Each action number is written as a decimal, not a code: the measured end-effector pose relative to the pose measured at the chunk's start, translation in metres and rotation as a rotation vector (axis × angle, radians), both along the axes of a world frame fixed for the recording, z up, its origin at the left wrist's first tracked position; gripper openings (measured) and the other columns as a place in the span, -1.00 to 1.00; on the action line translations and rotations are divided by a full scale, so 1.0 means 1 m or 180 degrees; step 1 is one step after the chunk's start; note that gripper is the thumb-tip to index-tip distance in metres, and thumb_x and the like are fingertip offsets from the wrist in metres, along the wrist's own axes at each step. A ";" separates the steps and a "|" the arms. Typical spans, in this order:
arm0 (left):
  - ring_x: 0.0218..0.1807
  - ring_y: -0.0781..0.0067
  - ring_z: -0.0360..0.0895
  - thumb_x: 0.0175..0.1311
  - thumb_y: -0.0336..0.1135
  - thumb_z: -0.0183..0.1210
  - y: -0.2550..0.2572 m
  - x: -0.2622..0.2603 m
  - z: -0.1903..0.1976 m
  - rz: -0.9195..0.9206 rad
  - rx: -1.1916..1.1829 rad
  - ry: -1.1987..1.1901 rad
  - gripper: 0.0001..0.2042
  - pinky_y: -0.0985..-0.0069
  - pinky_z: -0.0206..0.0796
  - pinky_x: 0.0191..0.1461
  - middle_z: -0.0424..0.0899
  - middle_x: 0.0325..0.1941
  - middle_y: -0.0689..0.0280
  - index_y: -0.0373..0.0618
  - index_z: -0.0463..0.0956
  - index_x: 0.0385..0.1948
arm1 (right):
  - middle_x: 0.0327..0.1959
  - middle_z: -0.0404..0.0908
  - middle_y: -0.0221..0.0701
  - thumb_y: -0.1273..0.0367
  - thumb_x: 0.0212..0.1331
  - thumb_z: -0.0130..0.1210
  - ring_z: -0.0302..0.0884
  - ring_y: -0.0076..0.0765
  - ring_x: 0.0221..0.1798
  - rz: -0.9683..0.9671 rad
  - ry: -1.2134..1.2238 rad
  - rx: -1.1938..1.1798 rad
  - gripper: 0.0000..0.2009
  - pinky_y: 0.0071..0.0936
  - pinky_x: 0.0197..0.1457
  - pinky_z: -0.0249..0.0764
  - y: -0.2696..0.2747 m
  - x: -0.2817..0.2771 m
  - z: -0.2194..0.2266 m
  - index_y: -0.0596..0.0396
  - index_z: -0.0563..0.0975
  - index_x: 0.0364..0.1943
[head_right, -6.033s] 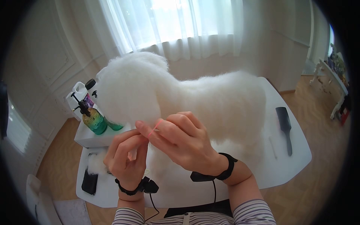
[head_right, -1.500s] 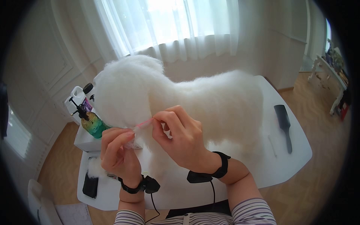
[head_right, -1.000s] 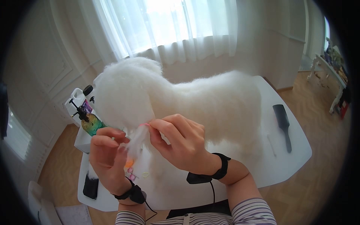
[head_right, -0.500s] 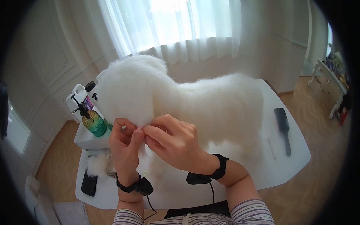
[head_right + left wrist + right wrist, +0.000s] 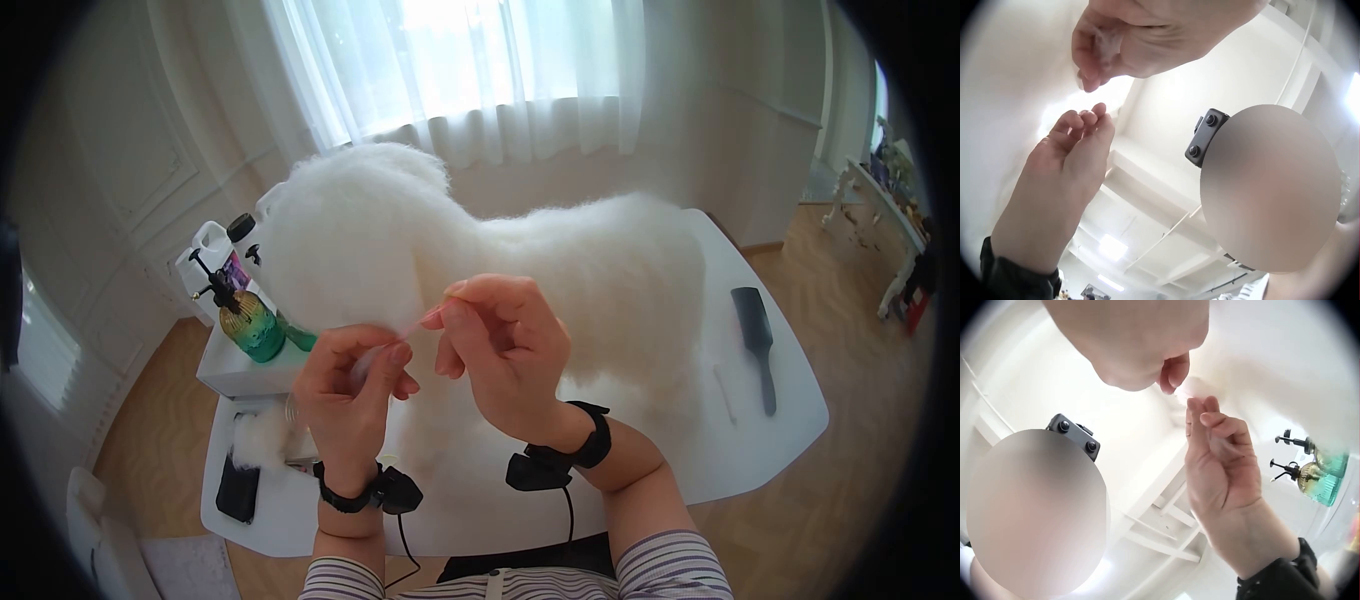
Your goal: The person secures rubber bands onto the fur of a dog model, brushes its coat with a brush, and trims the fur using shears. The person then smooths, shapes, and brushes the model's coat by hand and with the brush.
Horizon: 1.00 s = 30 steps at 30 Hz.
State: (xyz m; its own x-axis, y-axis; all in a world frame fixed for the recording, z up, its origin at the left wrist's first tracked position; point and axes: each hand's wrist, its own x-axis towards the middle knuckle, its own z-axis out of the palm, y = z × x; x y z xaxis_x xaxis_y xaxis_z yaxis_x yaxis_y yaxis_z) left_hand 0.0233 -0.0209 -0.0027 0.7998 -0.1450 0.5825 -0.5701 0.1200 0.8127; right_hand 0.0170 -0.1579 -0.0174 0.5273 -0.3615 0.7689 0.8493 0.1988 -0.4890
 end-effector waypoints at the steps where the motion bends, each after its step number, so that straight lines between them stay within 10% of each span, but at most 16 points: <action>1: -0.51 0.55 0.59 0.14 -0.61 0.16 -0.001 0.000 -0.001 0.0005 -0.0005 0.0000 -0.92 0.70 0.41 -0.51 0.61 -0.43 0.25 -0.31 0.48 -0.36 | -0.40 0.61 -0.32 0.61 0.17 0.02 0.49 -0.64 -0.53 0.0181 0.0022 0.0004 -0.89 -0.71 -0.53 0.42 -0.002 0.001 -0.001 0.21 0.44 -0.23; 30: -0.56 0.48 0.58 0.02 -0.62 0.22 -0.004 0.001 -0.007 0.0916 0.0946 -0.1790 -0.89 0.65 0.31 -0.56 0.57 -0.52 0.26 -0.26 0.57 -0.40 | -0.35 0.68 -0.32 0.60 0.09 0.13 0.38 -0.76 -0.67 0.0660 0.0502 -0.0535 -0.93 -0.81 -0.72 0.24 -0.002 -0.003 0.006 0.21 0.62 -0.37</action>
State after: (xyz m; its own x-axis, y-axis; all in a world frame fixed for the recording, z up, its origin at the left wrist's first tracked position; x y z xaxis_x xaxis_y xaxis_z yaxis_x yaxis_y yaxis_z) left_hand 0.0240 -0.0250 -0.0099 0.4190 -0.1901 0.8879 -0.8898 -0.2807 0.3598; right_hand 0.0139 -0.1597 -0.0113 0.6940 -0.1084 0.7117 0.7102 0.2652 -0.6522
